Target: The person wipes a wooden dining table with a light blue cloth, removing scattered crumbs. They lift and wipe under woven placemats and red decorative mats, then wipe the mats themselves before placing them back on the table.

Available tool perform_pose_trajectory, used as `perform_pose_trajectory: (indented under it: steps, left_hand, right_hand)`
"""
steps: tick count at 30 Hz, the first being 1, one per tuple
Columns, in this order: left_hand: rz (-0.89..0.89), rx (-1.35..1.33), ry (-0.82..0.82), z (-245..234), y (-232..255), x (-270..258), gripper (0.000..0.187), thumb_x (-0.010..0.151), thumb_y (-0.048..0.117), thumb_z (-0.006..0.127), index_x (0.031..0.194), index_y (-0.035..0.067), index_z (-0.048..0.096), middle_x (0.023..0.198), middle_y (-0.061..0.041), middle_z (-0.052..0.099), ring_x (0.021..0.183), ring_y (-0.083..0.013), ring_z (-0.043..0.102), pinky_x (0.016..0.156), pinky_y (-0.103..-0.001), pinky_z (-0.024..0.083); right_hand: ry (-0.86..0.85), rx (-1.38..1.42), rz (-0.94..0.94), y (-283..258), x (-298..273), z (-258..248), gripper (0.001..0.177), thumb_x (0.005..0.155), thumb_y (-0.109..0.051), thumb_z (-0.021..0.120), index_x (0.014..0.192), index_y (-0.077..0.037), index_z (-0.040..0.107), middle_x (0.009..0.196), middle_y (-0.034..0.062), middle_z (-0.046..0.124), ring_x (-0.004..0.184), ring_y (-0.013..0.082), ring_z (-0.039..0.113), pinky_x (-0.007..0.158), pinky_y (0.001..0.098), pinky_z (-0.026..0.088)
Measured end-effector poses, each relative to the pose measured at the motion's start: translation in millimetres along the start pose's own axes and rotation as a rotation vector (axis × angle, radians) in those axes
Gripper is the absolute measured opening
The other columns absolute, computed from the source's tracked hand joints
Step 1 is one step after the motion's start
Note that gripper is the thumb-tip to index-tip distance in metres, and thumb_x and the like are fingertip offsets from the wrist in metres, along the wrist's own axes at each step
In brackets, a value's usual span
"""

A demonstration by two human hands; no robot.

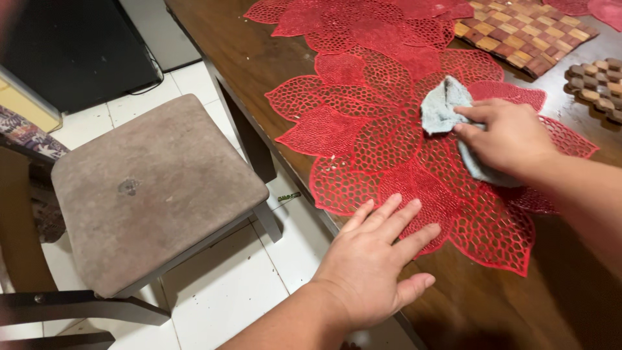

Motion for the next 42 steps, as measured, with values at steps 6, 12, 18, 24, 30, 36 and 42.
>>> perform_pose_trajectory:
  steps: [6, 12, 18, 24, 30, 36, 42]
  left_hand:
    - [-0.022, -0.01, -0.037, 1, 0, 1, 0.064, 0.092, 0.049, 0.062, 0.148, 0.02, 0.057, 0.156, -0.015, 0.047, 0.151, -0.0347, 0.036, 0.128, -0.053, 0.02]
    - [-0.008, -0.023, -0.019, 0, -2, 0, 0.061, 0.092, 0.048, 0.062, 0.146, 0.02, 0.058, 0.156, -0.014, 0.048, 0.15, -0.0357, 0.036, 0.127, -0.052, 0.019]
    - [0.011, -0.029, 0.024, 3, -3, -2, 0.062, 0.093, 0.046, 0.062, 0.148, 0.02, 0.057, 0.159, -0.014, 0.048, 0.153, -0.0347, 0.036, 0.127, -0.052, 0.022]
    - [-0.007, -0.051, 0.02, 2, -2, -1, 0.061, 0.092, 0.044, 0.063, 0.146, 0.018, 0.058, 0.155, -0.013, 0.05, 0.152, -0.035, 0.038, 0.127, -0.053, 0.023]
    - [-0.003, -0.023, -0.005, -2, -1, -1, 0.054, 0.092, 0.041, 0.066, 0.14, 0.017, 0.062, 0.146, -0.015, 0.054, 0.142, -0.038, 0.043, 0.121, -0.055, 0.027]
    - [0.016, -0.082, 0.037, -4, -3, -2, 0.054, 0.093, 0.037, 0.067, 0.142, 0.015, 0.061, 0.151, -0.013, 0.054, 0.144, -0.0368, 0.045, 0.122, -0.051, 0.03]
    - [0.001, -0.092, 0.02, -5, -2, 0, 0.054, 0.091, 0.036, 0.069, 0.141, 0.017, 0.062, 0.151, -0.011, 0.055, 0.144, -0.0363, 0.044, 0.122, -0.051, 0.03]
  right_hand:
    - [-0.213, 0.198, -0.225, -109, 5, 27, 0.028, 0.085, -0.023, 0.074, 0.11, -0.012, 0.079, 0.111, 0.0129, 0.076, 0.102, 0.0328, 0.072, 0.094, 0.0428, 0.055]
    - [-0.47, 0.466, -0.706, -138, 11, 24, 0.044, 0.082, -0.012, 0.071, 0.126, -0.017, 0.075, 0.139, 0.009, 0.067, 0.122, 0.0311, 0.061, 0.105, 0.0424, 0.046]
    - [-0.169, 0.048, -0.413, -55, 17, 2, 0.039, 0.082, -0.02, 0.074, 0.12, -0.025, 0.079, 0.131, 0.0036, 0.07, 0.12, 0.0298, 0.059, 0.109, 0.0444, 0.039]
    - [-0.098, 0.043, -0.226, -77, 16, 21, 0.032, 0.092, -0.029, 0.074, 0.121, -0.017, 0.075, 0.131, 0.0074, 0.071, 0.121, 0.0275, 0.064, 0.114, 0.0409, 0.046]
    - [-0.434, 0.391, -0.702, -134, 2, 31, 0.043, 0.081, -0.02, 0.073, 0.124, -0.018, 0.076, 0.135, 0.0069, 0.068, 0.118, 0.0331, 0.059, 0.103, 0.0426, 0.046]
    - [-0.15, 0.121, -0.265, -24, -5, 3, 0.034, 0.084, -0.023, 0.073, 0.116, -0.01, 0.077, 0.127, 0.0148, 0.07, 0.112, 0.0328, 0.068, 0.099, 0.0435, 0.052]
    - [-0.064, -0.112, 0.37, 63, -17, -8, 0.047, 0.096, -0.044, 0.066, 0.133, -0.016, 0.072, 0.131, 0.0175, 0.067, 0.114, 0.0409, 0.064, 0.1, 0.0495, 0.049]
Point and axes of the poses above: each hand's wrist, its own x-axis towards the middle knuckle, its own z-axis out of the palm, y = z × x, the point moved 1 cm from there along x, towards the middle knuckle
